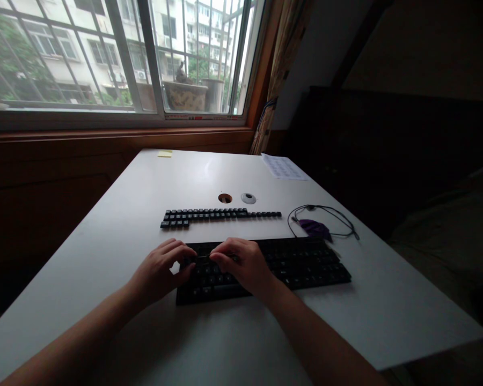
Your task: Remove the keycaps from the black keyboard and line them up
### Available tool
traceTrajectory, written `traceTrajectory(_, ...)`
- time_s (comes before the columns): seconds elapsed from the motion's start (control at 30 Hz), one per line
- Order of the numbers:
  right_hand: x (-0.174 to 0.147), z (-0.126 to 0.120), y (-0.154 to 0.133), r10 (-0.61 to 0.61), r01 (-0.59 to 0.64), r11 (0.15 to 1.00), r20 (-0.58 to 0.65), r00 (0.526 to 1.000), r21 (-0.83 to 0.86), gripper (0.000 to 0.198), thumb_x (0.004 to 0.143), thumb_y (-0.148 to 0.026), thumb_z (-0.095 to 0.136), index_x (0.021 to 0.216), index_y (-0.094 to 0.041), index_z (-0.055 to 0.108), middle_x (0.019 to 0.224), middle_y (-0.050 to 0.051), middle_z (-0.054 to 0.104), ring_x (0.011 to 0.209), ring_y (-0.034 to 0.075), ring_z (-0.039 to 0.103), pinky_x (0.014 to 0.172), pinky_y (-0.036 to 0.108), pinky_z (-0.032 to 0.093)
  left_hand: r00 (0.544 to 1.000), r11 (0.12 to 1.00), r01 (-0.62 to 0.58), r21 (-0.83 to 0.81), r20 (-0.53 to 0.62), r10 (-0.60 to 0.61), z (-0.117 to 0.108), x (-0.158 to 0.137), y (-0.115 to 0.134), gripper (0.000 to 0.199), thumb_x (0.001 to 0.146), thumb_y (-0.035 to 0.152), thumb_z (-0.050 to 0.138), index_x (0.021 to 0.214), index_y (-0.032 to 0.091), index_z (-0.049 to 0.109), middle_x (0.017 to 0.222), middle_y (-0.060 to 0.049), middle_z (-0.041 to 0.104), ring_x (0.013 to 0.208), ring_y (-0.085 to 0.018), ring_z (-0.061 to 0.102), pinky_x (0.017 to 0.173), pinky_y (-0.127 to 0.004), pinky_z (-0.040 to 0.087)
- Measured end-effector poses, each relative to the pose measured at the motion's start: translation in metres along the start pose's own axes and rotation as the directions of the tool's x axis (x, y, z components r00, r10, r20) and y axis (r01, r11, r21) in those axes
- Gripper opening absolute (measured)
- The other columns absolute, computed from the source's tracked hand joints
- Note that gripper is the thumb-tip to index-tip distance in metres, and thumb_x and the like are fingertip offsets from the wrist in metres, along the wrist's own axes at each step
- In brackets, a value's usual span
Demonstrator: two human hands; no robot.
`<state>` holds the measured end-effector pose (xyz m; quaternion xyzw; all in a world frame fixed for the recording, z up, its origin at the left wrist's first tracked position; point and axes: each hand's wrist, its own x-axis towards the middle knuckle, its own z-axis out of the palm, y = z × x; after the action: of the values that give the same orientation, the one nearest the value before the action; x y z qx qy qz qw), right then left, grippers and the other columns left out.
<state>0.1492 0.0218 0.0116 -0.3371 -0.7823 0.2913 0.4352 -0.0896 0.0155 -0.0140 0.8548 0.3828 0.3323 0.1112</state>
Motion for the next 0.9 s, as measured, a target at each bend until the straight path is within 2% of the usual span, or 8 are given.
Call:
traceTrajectory(0.23, -0.005, 0.008, 0.001, 0.025, -0.024, 1.0, -0.036, 0.999, 0.013, 0.025, 0.091, -0.039, 0.063, 0.078, -0.018, 0.066, 0.057, -0.003, 0.062, 0.049, 0.008, 0.055, 0.049, 0.02, 0.042, 0.993, 1.0, 0.004, 0.011, -0.114, -0.003, 0.002, -0.002, 0.0, 0.011, 0.086, 0.016, 0.062, 0.097, 0.019, 0.061, 0.083, -0.001, 0.06, 0.063, -0.011, 0.053, 0.056, -0.023, 0.047)
traceTrajectory(0.33, -0.006, 0.013, -0.002, -0.071, 0.07, 0.997, -0.059, 0.996, -0.023, 0.025, 0.092, -0.04, 0.062, 0.08, -0.018, 0.066, 0.06, -0.002, 0.063, 0.05, 0.008, 0.056, 0.05, 0.02, 0.042, 0.984, 0.999, 0.039, -0.009, -0.174, -0.04, 0.002, -0.004, 0.001, 0.012, 0.087, 0.017, 0.062, 0.098, 0.018, 0.06, 0.088, -0.002, 0.061, 0.065, -0.01, 0.058, 0.057, -0.022, 0.05)
traceTrajectory(0.47, -0.006, 0.019, -0.005, -0.244, 0.231, 0.963, -0.08, 0.966, -0.14, 0.026, 0.092, -0.042, 0.061, 0.082, -0.019, 0.066, 0.064, -0.001, 0.064, 0.053, 0.008, 0.055, 0.052, 0.02, 0.043, 0.974, 0.996, 0.069, -0.056, -0.214, -0.08, 0.003, -0.004, -0.001, 0.012, 0.088, 0.018, 0.062, 0.1, 0.018, 0.06, 0.092, -0.002, 0.062, 0.07, -0.01, 0.063, 0.061, -0.022, 0.054)
traceTrajectory(0.6, -0.006, 0.02, -0.004, -0.287, 0.269, 0.948, -0.092, 0.954, -0.168, 0.023, 0.094, -0.039, 0.06, 0.084, -0.018, 0.065, 0.063, -0.001, 0.062, 0.053, 0.009, 0.054, 0.052, 0.02, 0.042, 0.965, 0.974, 0.133, -0.182, -0.2, -0.17, 0.006, -0.004, -0.004, 0.012, 0.088, 0.021, 0.064, 0.099, 0.019, 0.06, 0.091, -0.002, 0.061, 0.074, -0.012, 0.065, 0.066, -0.024, 0.057)
traceTrajectory(0.73, -0.006, 0.019, -0.002, -0.293, 0.273, 0.943, -0.087, 0.952, -0.189, 0.024, 0.094, -0.04, 0.059, 0.085, -0.019, 0.063, 0.063, -0.001, 0.062, 0.053, 0.009, 0.054, 0.052, 0.021, 0.041, 0.944, 0.884, 0.243, -0.399, -0.114, -0.311, 0.007, -0.003, -0.005, 0.015, 0.088, 0.026, 0.065, 0.102, 0.02, 0.06, 0.093, -0.002, 0.061, 0.079, -0.013, 0.066, 0.069, -0.026, 0.059)
traceTrajectory(0.8, -0.006, 0.018, -0.002, -0.293, 0.275, 0.943, -0.074, 0.953, -0.189, 0.023, 0.095, -0.039, 0.058, 0.085, -0.019, 0.063, 0.064, -0.001, 0.061, 0.053, 0.009, 0.053, 0.052, 0.021, 0.041, 0.938, 0.842, 0.268, -0.469, -0.071, -0.338, 0.006, -0.001, -0.004, 0.018, 0.089, 0.027, 0.064, 0.106, 0.02, 0.062, 0.098, -0.003, 0.062, 0.086, -0.015, 0.067, 0.074, -0.028, 0.06)
traceTrajectory(0.9, -0.007, 0.018, -0.002, -0.284, 0.269, 0.944, -0.057, 0.957, -0.192, 0.021, 0.094, -0.039, 0.059, 0.087, -0.02, 0.063, 0.063, -0.001, 0.06, 0.053, 0.009, 0.052, 0.052, 0.022, 0.041, 0.939, 0.824, 0.273, -0.496, -0.05, -0.341, 0.002, 0.001, -0.003, 0.019, 0.09, 0.029, 0.063, 0.106, 0.02, 0.065, 0.101, -0.005, 0.061, 0.093, -0.018, 0.066, 0.079, -0.031, 0.059)
